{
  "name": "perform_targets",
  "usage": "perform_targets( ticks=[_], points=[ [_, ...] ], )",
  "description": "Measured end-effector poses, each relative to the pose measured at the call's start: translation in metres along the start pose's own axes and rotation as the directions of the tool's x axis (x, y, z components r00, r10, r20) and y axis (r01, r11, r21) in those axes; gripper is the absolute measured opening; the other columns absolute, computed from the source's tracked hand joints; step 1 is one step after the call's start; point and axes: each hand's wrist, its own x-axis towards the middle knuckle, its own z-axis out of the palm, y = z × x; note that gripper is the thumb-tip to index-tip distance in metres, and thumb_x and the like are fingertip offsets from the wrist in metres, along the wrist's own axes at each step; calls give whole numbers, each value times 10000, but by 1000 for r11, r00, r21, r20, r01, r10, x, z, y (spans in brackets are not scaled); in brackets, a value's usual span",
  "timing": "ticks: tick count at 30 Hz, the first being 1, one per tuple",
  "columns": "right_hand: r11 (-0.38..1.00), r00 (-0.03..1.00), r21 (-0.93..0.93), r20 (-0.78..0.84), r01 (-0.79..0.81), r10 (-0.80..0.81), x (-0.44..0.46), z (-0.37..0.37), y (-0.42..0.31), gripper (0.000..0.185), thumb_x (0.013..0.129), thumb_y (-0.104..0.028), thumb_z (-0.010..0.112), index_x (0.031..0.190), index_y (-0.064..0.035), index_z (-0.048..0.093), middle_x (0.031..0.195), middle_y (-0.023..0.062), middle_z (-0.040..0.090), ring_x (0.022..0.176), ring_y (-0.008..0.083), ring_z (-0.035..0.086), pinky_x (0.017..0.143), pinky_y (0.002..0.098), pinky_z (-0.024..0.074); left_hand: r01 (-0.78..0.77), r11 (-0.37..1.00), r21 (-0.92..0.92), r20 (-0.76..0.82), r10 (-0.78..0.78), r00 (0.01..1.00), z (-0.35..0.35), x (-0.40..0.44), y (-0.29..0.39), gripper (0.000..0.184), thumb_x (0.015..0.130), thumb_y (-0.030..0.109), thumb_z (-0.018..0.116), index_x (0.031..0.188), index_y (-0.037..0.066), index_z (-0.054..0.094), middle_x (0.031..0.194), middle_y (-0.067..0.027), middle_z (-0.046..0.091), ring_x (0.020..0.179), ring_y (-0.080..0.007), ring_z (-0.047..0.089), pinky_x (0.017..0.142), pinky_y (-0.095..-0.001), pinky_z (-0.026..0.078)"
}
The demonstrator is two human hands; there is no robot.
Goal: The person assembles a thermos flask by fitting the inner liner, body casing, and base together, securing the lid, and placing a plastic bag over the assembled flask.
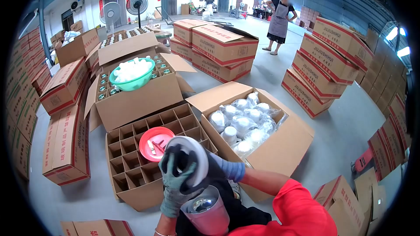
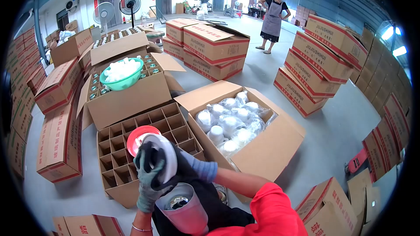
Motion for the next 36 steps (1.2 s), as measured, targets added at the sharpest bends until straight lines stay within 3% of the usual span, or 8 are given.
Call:
perform_targets(
  ticks=[1,6,12,18,20,27,34,36],
  points=[
    [790,976,576,81,-212,203,-3,0,2,503,1005,-250,531,1453,-74,386,1407,53,503,1214,126,530,1033,320,463,-102,992,73,81,96,992,-4,1,-1,647,638,313,855,1241,174,667,1462,-195,441,1327,-453,361,1102,-538,292],
    [704,962,-657,155,270,-224,3,-22,15,515,908,-288,646,1348,-77,482,1255,133,534,1064,258,612,940,374,497,464,386,-798,134,-636,760,3,-20,-21,590,948,376,575,1398,5,484,1370,-140,541,1275,-270,507,1072,-391,402],
    [396,864,-792,308,465,-399,10,0,-15,729,784,-140,716,1446,-109,412,1425,231,402,1201,444,491,1010,472,439,310,-386,-869,473,-462,751,-9,9,11,609,1018,512,373,1381,31,464,1314,-121,556,1202,-257,544,1056,-407,428],
    [976,988,152,6,-156,157,1,13,2,404,924,-189,636,1285,-50,524,1229,142,596,1086,248,615,869,333,545,144,987,-74,-85,-150,985,2,-12,5,506,800,387,730,1237,141,661,1416,-153,490,1267,-346,474,1069,-438,377],
    [977,970,18,117,215,-215,-10,6,22,364,975,-217,580,1294,-45,541,1265,93,595,1097,175,606,880,295,546,-103,984,145,112,88,990,-10,-4,8,581,677,389,811,1207,185,687,1432,-157,477,1285,-404,443,1071,-456,363],
    [738,737,-79,-197,-670,647,-38,-47,8,457,974,-377,569,1260,-20,588,1026,74,684,902,105,622,793,268,526,125,987,-102,518,-55,854,-26,-49,-33,724,686,396,812,1315,111,598,1370,-135,544,1286,-368,475,1079,-472,372],
    [790,961,-566,257,234,-101,-52,23,26,376,993,-278,537,1240,5,559,1179,170,606,1103,274,597,963,375,471,101,949,-298,696,143,703,-14,-68,-19,715,677,465,784,1303,170,605,1348,-130,519,1303,-381,430,1091,-548,321],
    [898,976,-409,64,-164,208,-60,32,24,375,997,-292,522,1234,-4,566,1166,169,610,1087,287,601,957,375,471,83,957,-277,721,150,676,-14,-72,-20,789,639,571,754,1296,155,616,1360,-144,512,1292,-405,426,1097,-546,307]
  ],
)
